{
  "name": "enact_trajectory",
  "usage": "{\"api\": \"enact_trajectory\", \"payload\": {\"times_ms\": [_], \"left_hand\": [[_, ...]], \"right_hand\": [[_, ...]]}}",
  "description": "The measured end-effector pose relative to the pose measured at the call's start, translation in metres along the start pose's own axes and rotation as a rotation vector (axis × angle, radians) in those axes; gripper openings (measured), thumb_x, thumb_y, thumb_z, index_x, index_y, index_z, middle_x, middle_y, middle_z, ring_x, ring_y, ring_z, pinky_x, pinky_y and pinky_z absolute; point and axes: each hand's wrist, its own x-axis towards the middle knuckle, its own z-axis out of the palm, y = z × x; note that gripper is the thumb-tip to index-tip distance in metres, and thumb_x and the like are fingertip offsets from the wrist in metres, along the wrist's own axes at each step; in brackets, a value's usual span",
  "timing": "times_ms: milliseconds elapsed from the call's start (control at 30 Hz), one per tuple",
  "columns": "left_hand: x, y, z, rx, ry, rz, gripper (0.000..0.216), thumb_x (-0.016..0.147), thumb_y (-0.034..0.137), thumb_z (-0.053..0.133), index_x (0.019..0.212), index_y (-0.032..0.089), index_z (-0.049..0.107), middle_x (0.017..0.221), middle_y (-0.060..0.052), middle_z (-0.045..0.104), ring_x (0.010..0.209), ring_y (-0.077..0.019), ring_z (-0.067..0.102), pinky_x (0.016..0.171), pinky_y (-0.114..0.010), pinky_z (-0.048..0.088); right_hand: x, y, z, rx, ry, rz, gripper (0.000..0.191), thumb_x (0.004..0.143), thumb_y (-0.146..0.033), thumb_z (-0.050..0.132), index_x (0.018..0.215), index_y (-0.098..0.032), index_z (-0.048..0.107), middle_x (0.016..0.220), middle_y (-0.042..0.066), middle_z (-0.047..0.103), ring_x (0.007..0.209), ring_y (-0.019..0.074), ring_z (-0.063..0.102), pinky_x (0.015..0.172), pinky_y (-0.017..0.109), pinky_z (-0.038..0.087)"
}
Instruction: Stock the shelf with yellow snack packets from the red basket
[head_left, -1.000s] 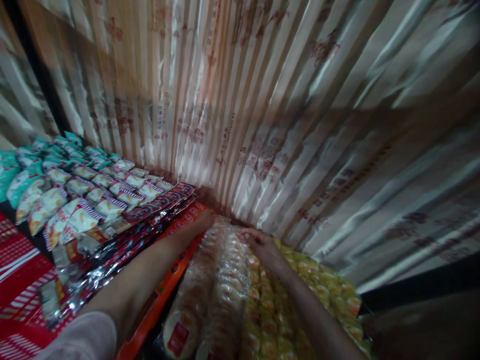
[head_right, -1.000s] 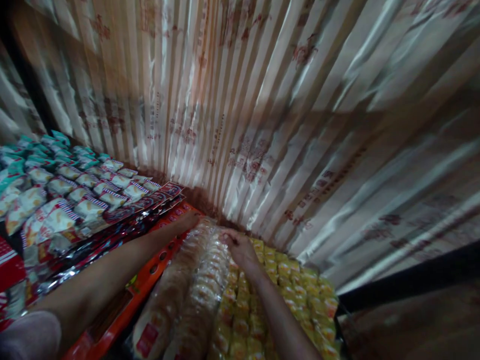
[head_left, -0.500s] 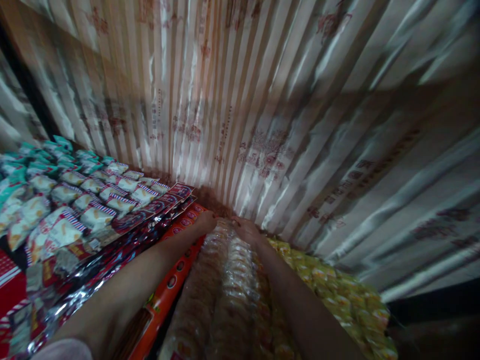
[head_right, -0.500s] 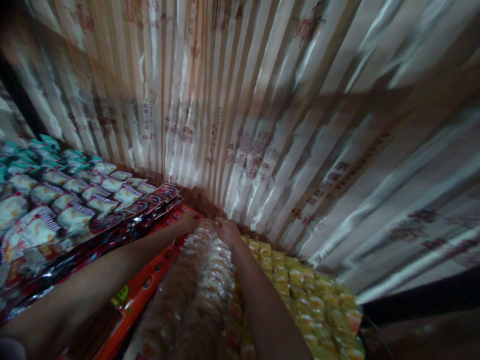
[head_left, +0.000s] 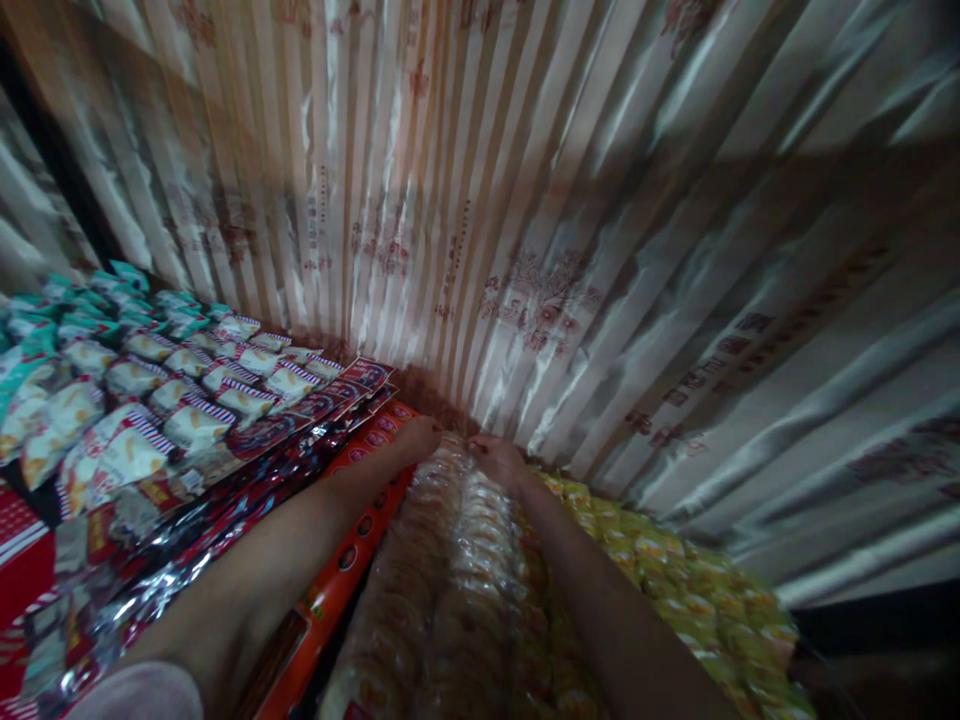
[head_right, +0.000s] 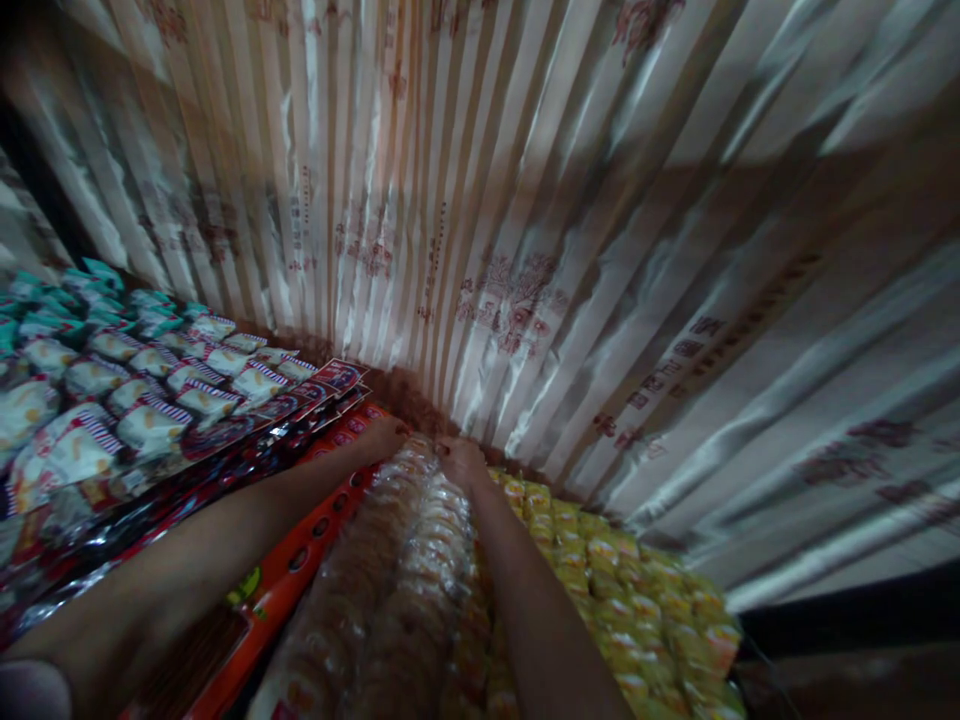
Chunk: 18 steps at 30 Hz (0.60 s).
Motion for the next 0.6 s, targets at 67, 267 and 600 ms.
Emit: {"api": "enact_trajectory", "payload": {"times_ms": [67, 267, 600], "left_hand": [[-0.002, -0.002, 0.001, -0.021, 0.001, 0.010, 0.028, 0.081, 0.017, 0.050, 0.100, 0.019, 0.070, 0.100, -0.007, 0.071, 0.095, -0.0171, 0.063, 0.082, -0.023, 0.046], [-0.009, -0.002, 0.000, -0.095, 0.034, 0.026, 0.026, 0.081, 0.017, 0.053, 0.101, 0.018, 0.070, 0.098, -0.006, 0.071, 0.088, -0.0151, 0.064, 0.077, -0.021, 0.047], [-0.007, -0.003, 0.002, -0.103, 0.053, 0.079, 0.022, 0.078, 0.014, 0.055, 0.092, 0.014, 0.072, 0.087, -0.005, 0.072, 0.080, -0.0146, 0.064, 0.072, -0.020, 0.047]], "right_hand": [[-0.001, -0.002, 0.000, -0.002, 0.009, -0.014, 0.022, 0.083, -0.029, 0.051, 0.088, -0.028, 0.072, 0.080, -0.001, 0.073, 0.077, 0.0156, 0.065, 0.072, 0.023, 0.047], [-0.005, -0.009, -0.004, -0.011, 0.026, -0.054, 0.021, 0.081, -0.027, 0.054, 0.091, -0.027, 0.072, 0.085, 0.000, 0.073, 0.082, 0.0160, 0.065, 0.077, 0.025, 0.048], [-0.007, -0.013, 0.002, -0.044, 0.054, -0.022, 0.018, 0.078, -0.021, 0.056, 0.083, -0.028, 0.072, 0.086, -0.001, 0.073, 0.082, 0.0169, 0.066, 0.080, 0.028, 0.047]]}}
